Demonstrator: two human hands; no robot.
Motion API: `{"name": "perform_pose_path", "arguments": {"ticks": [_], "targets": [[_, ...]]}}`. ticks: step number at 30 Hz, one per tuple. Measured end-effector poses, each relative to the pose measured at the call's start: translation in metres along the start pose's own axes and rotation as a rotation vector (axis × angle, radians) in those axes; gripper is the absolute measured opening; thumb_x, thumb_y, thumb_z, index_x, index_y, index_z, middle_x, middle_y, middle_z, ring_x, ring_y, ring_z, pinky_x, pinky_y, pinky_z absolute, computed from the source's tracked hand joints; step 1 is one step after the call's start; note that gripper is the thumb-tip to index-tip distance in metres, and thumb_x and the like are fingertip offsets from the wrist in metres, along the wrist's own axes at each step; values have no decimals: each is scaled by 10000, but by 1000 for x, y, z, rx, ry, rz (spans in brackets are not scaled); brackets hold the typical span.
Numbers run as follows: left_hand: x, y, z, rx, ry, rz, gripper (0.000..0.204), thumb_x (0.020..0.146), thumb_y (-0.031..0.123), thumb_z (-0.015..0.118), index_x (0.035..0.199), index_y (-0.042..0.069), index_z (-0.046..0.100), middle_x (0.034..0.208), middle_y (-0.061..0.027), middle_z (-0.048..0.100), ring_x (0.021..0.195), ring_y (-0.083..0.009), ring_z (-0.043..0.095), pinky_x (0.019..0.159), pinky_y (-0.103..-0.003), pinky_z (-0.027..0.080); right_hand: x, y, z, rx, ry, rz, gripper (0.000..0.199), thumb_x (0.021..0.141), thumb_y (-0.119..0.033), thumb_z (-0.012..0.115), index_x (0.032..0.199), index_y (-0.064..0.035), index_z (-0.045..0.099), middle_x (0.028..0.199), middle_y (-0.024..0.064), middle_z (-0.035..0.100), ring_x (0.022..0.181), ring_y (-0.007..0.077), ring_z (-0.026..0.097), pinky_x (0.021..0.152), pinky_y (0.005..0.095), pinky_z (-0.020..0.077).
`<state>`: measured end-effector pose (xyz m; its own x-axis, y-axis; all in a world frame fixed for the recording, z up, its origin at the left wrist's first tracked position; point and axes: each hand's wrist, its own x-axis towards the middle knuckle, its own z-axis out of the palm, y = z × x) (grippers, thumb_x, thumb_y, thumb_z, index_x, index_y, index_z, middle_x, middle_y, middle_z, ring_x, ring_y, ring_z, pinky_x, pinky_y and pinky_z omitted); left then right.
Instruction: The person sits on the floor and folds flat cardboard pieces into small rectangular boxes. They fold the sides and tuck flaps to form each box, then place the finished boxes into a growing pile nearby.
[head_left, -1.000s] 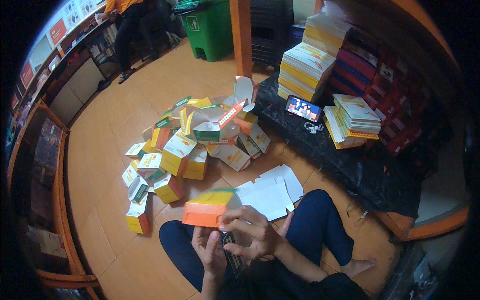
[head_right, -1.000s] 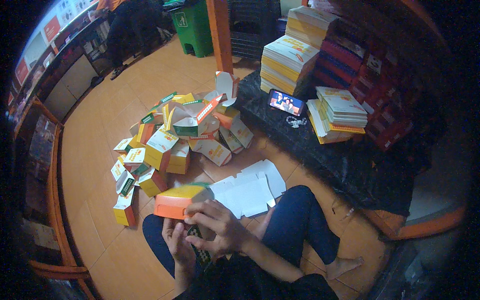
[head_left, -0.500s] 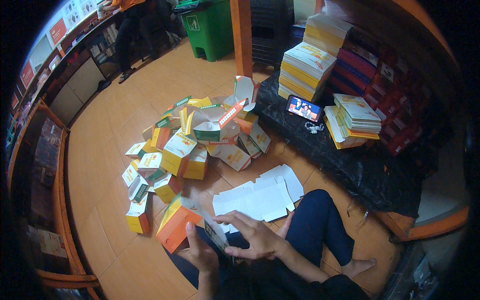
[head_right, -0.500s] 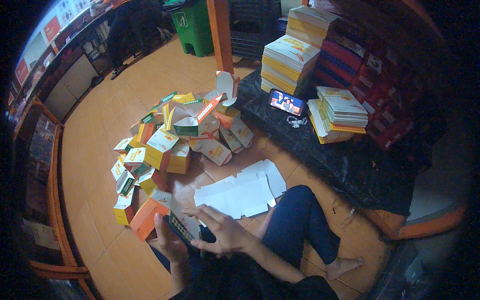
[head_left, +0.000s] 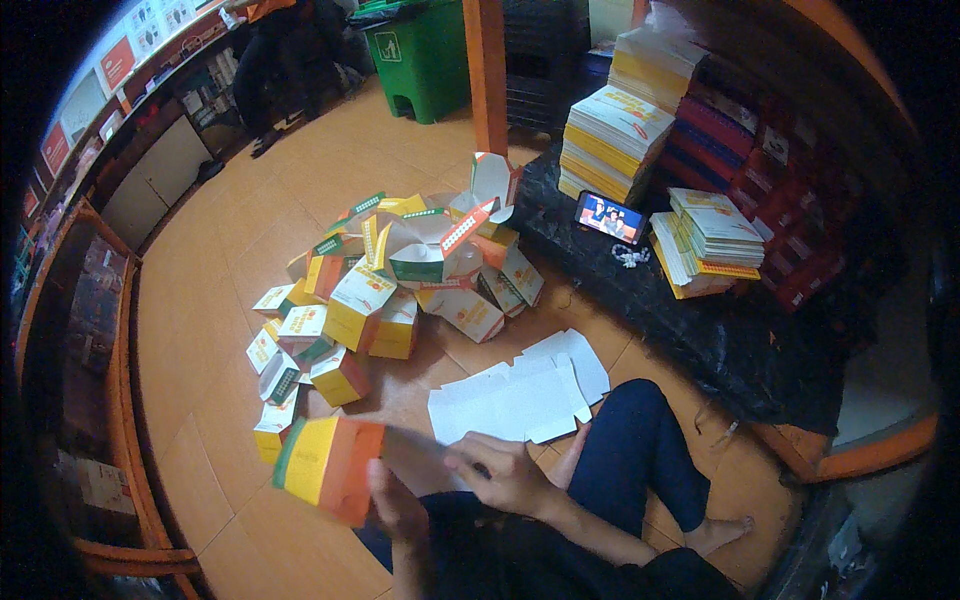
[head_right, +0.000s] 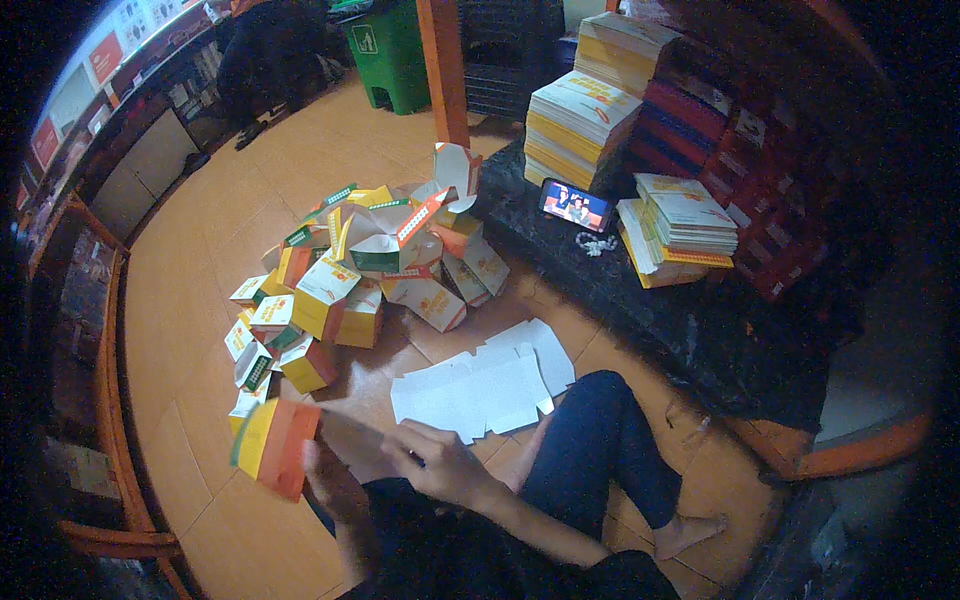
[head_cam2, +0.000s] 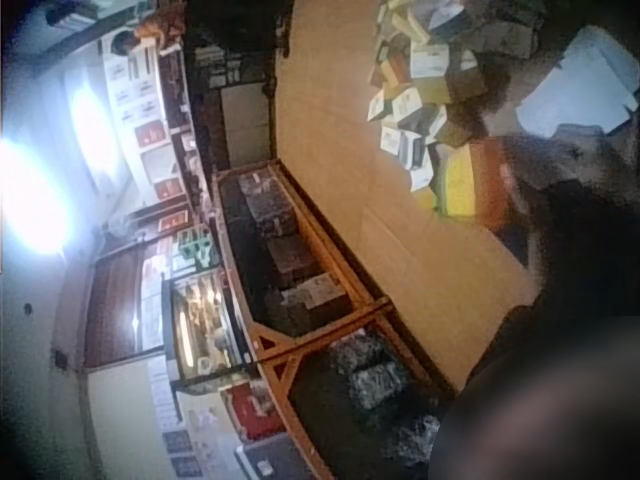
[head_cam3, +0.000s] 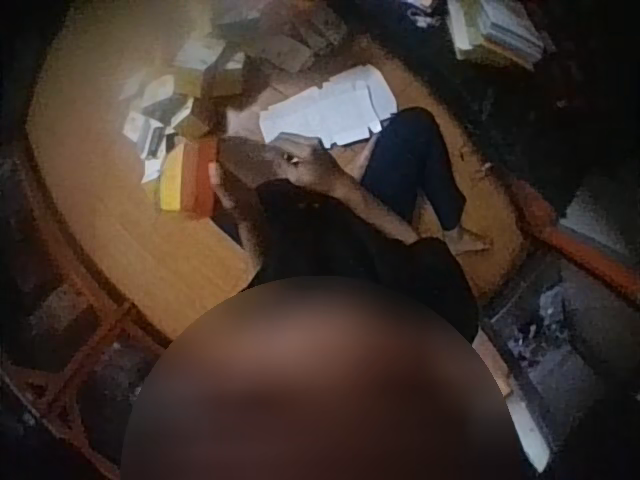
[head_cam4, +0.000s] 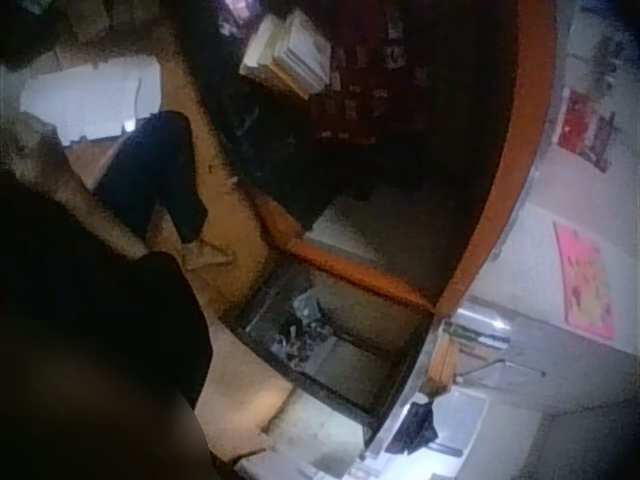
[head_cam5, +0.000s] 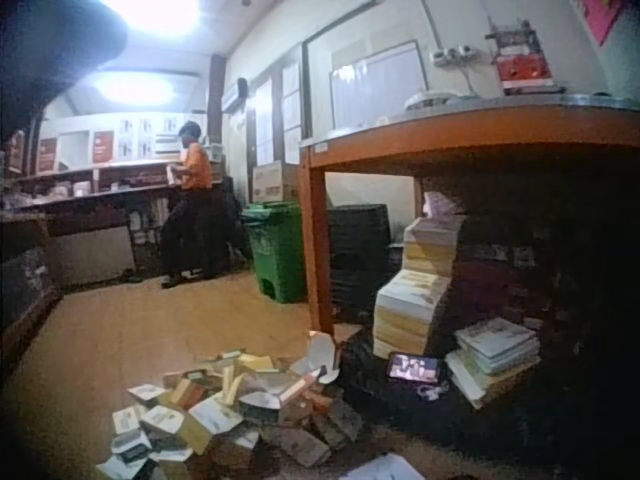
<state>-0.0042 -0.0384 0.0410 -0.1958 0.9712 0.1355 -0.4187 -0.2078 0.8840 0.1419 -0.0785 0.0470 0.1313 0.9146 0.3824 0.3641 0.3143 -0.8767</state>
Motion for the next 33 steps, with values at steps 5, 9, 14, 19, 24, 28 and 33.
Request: {"name": "perform_pose_path", "arguments": {"ticks": [5, 9, 14, 19, 24, 28, 33], "targets": [[-1, 6, 4, 698, -629, 538, 517, 735, 190, 815, 1184, 97, 578, 1264, -139, 581, 1292, -353, 499, 1080, -513, 402, 9, -11, -11, 100, 247, 88, 140, 967, -69, 649, 933, 66, 668, 856, 142, 653, 757, 224, 657, 674, 318, 505], [-2, -5, 4, 812, -622, 699, 411, 740, 87, 810, 1120, 101, 653, 1260, -172, 597, 1234, -350, 558, 1038, -466, 459, 11, -23, -13, 195, 267, 133, 195, 990, -107, 633, 942, 77, 680, 914, 133, 646, 811, 205, 625, 720, 299, 479], [-7, -21, -6, 633, -381, 517, 224, 816, 28, 744, 1028, 76, 693, 1217, -145, 651, 1162, -306, 628, 952, -439, 525, 12, -32, -18, -1, 293, -18, 151, 952, -67, 672, 1034, 47, 727, 927, 120, 661, 775, 194, 666, 691, 288, 525], [-28, -24, -1, 367, -237, -109, 155, 875, 32, 696, 1030, 35, 707, 1158, -133, 684, 1091, -262, 654, 924, -399, 535, 16, -44, -33, -80, 177, -162, 313, 796, 21, 774, 1101, -51, 776, 873, 92, 705, 745, 171, 674, 680, 283, 540], [-35, -2, 9, 305, -199, -355, 142, 913, 54, 669, 1036, -1, 713, 1091, -125, 711, 1021, -224, 671, 911, -361, 532, 20, -38, -38, -208, -22, -342, 472, 700, 81, 747, 1153, -47, 713, 889, 97, 721, 743, 240, 698, 676, 340, 564], [-28, 10, 18, 424, -150, -416, 157, 943, 71, 648, 1041, -30, 718, 1038, -119, 733, 965, -194, 685, 900, -332, 530, 18, -23, -32, -275, -22, -366, 384, 710, 54, 731, 1073, -48, 658, 924, 117, 696, 778, 300, 688, 682, 396, 551], [-23, 7, 23, 278, -281, -451, 142, 939, 62, 654, 1000, -50, 716, 983, -109, 741, 937, -172, 693, 869, -314, 532, 14, -11, -31, -323, 63, -345, 301, 714, 37, 730, 994, -34, 645, 877, 110, 662, 746, 303, 665, 654, 399, 532]]}}
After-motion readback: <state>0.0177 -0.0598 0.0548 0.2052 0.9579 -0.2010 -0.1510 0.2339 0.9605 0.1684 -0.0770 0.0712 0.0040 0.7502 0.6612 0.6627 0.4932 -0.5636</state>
